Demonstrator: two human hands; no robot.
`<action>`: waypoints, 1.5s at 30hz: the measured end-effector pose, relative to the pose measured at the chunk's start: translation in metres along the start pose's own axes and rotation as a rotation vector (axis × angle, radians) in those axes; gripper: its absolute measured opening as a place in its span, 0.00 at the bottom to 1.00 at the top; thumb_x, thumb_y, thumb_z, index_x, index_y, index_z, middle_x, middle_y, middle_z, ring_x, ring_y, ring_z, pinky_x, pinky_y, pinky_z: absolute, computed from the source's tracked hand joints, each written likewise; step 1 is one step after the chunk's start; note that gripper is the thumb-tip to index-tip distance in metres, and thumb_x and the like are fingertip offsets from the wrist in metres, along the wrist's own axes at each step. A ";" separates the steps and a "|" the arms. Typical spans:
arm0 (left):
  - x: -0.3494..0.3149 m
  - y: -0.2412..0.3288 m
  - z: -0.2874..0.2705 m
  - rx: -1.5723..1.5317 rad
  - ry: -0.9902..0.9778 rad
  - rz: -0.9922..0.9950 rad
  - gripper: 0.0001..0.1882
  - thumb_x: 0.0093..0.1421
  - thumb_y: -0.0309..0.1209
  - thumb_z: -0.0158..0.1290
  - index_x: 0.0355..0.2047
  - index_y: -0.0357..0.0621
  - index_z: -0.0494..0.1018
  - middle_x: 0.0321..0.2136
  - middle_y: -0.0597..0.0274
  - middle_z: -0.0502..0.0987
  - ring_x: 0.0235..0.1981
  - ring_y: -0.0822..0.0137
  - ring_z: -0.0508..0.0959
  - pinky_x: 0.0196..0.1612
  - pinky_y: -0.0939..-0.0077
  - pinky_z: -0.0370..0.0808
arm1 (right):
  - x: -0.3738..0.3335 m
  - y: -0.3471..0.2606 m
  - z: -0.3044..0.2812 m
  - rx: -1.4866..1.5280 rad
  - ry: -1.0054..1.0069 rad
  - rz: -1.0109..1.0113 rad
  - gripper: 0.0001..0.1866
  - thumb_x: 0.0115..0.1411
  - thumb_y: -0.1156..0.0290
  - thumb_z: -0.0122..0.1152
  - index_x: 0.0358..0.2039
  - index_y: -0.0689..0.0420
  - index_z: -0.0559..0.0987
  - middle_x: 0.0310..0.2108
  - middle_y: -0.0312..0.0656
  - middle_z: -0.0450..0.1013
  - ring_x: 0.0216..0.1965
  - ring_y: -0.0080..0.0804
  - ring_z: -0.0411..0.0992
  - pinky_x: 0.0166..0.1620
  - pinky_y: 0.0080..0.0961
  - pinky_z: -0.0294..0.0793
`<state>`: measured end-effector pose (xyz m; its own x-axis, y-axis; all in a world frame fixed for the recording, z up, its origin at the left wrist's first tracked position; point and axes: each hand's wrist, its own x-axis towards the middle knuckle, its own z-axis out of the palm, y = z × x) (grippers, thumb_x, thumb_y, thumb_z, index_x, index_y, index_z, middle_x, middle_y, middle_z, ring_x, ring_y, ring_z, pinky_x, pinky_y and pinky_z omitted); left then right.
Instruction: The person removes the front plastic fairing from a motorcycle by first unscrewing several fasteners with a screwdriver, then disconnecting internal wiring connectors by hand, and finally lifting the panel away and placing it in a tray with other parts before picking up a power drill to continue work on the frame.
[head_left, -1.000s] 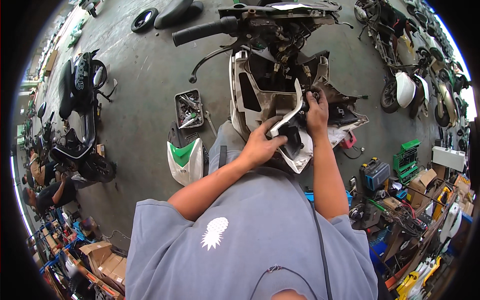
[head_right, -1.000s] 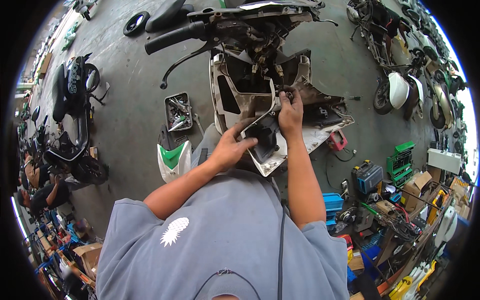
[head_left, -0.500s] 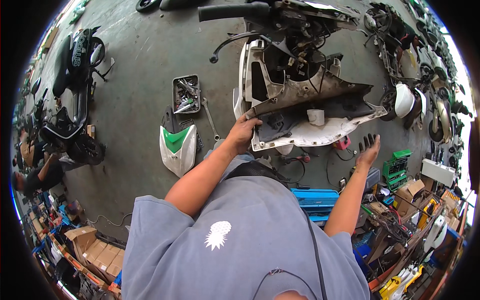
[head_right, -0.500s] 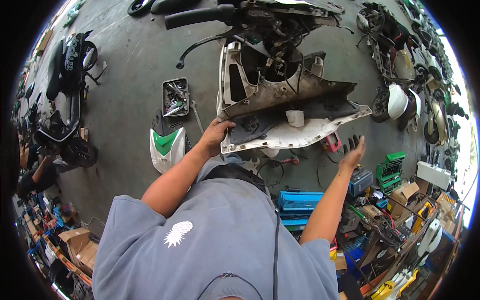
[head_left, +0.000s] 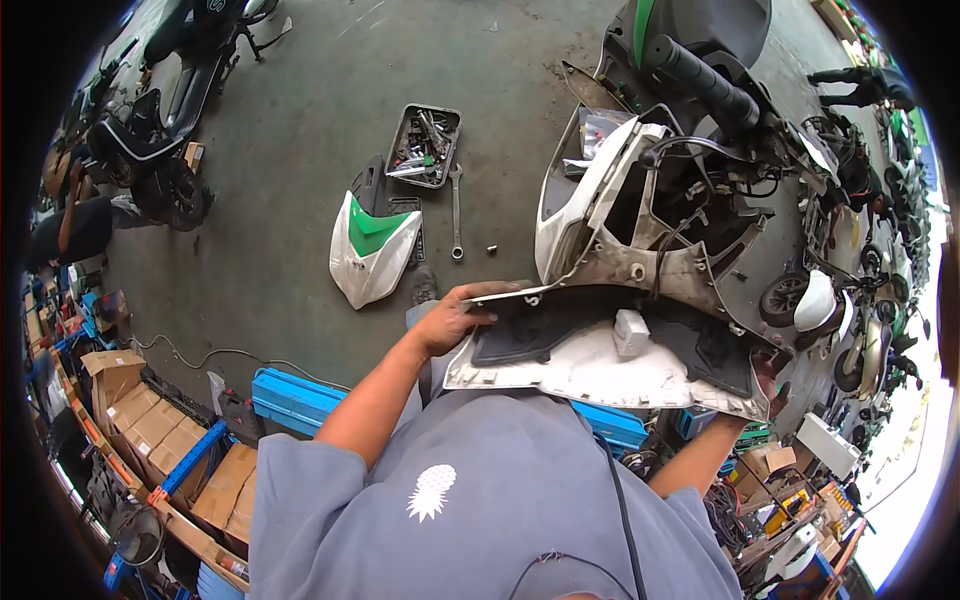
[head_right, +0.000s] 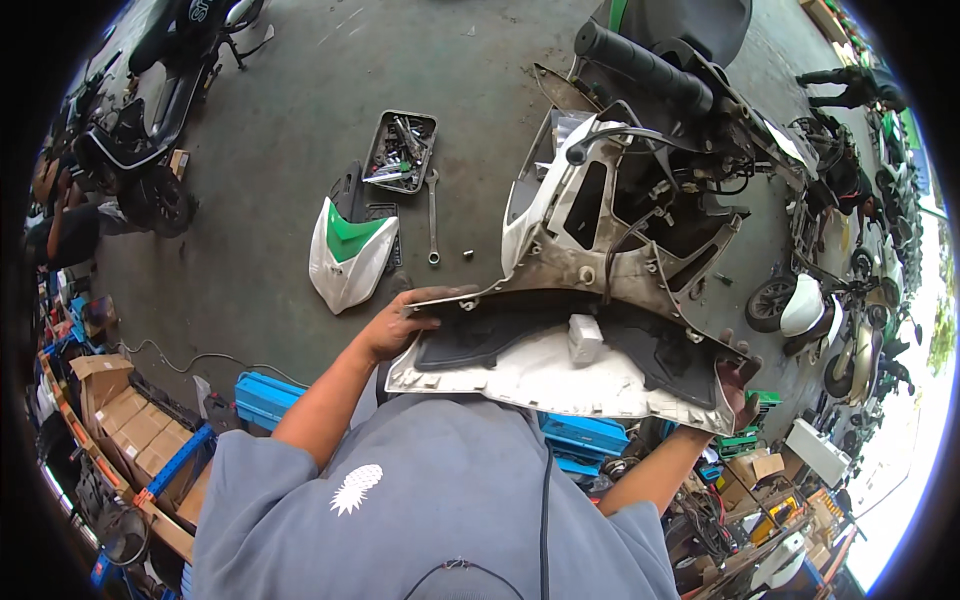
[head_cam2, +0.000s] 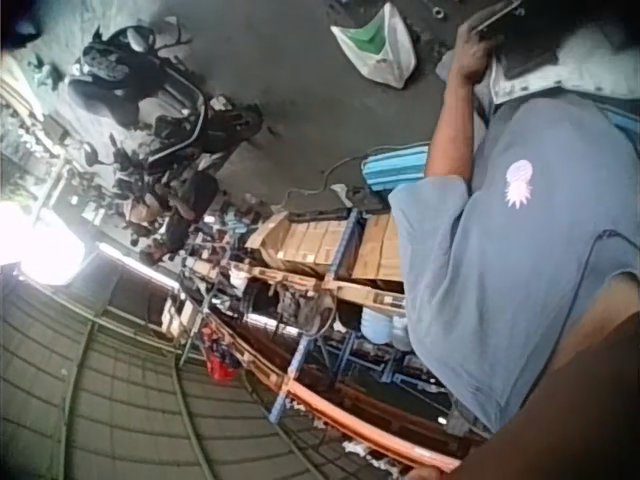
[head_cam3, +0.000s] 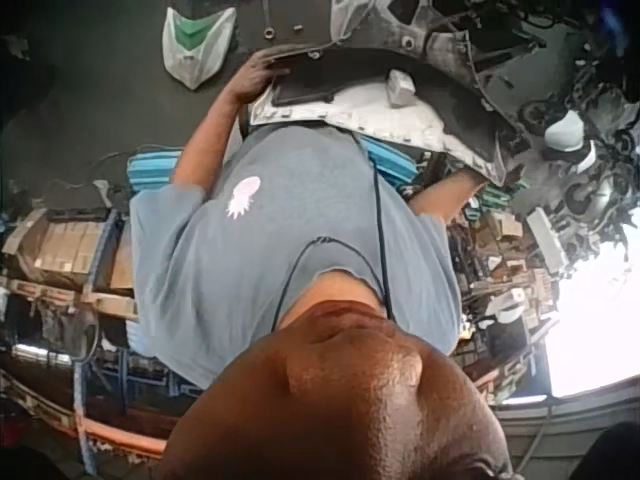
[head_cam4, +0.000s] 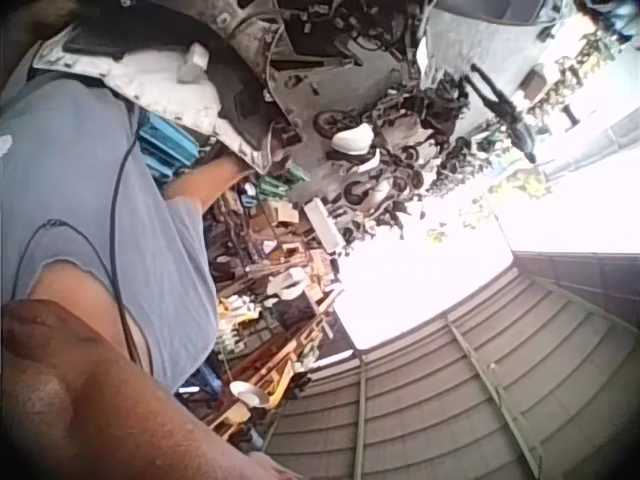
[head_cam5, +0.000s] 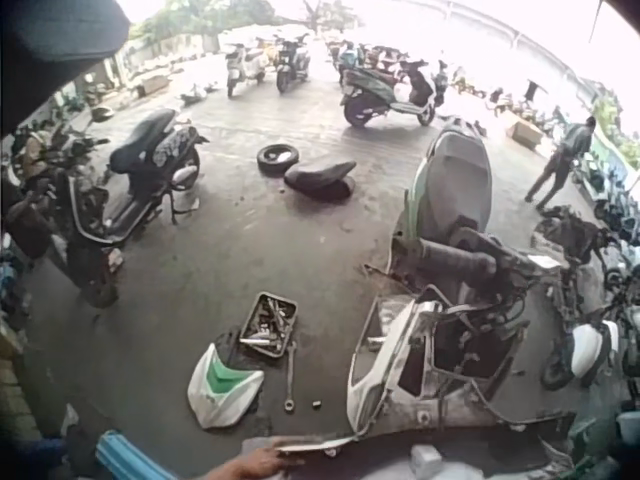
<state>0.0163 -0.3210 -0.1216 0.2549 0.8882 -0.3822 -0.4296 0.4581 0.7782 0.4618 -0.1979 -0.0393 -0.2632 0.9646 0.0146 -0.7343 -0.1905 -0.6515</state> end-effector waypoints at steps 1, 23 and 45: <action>-0.019 -0.012 -0.019 -0.169 0.041 -0.055 0.28 0.46 0.15 0.48 0.52 0.36 0.69 0.54 0.55 0.69 0.57 0.64 0.67 0.61 0.72 0.58 | 0.004 0.022 0.028 -0.011 -0.029 0.012 0.25 0.50 0.54 0.58 0.48 0.49 0.74 0.54 0.42 0.66 0.64 0.46 0.50 0.64 0.58 0.40; -0.187 -0.280 -0.393 -0.309 1.096 -0.335 0.44 0.46 0.53 0.60 0.58 0.43 0.56 0.48 0.58 0.66 0.40 0.65 0.68 0.39 0.65 0.67 | 0.025 0.650 -0.047 -0.521 0.717 1.250 0.55 0.45 0.20 0.34 0.53 0.60 0.68 0.41 0.45 0.70 0.41 0.38 0.68 0.48 0.41 0.66; 0.040 -0.381 -0.673 0.066 1.816 -0.983 0.56 0.42 0.51 0.65 0.63 0.38 0.45 0.58 0.38 0.55 0.58 0.45 0.61 0.60 0.58 0.61 | 0.007 0.944 -0.190 -0.660 0.585 1.612 0.38 0.61 0.42 0.44 0.62 0.57 0.55 0.62 0.52 0.52 0.60 0.55 0.55 0.52 0.63 0.62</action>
<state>-0.3930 -0.4373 -0.7691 -0.6478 -0.5664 -0.5094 -0.6784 0.7332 0.0475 -0.1145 -0.3360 -0.7981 -0.0473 -0.1025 -0.9936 0.3563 -0.9310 0.0791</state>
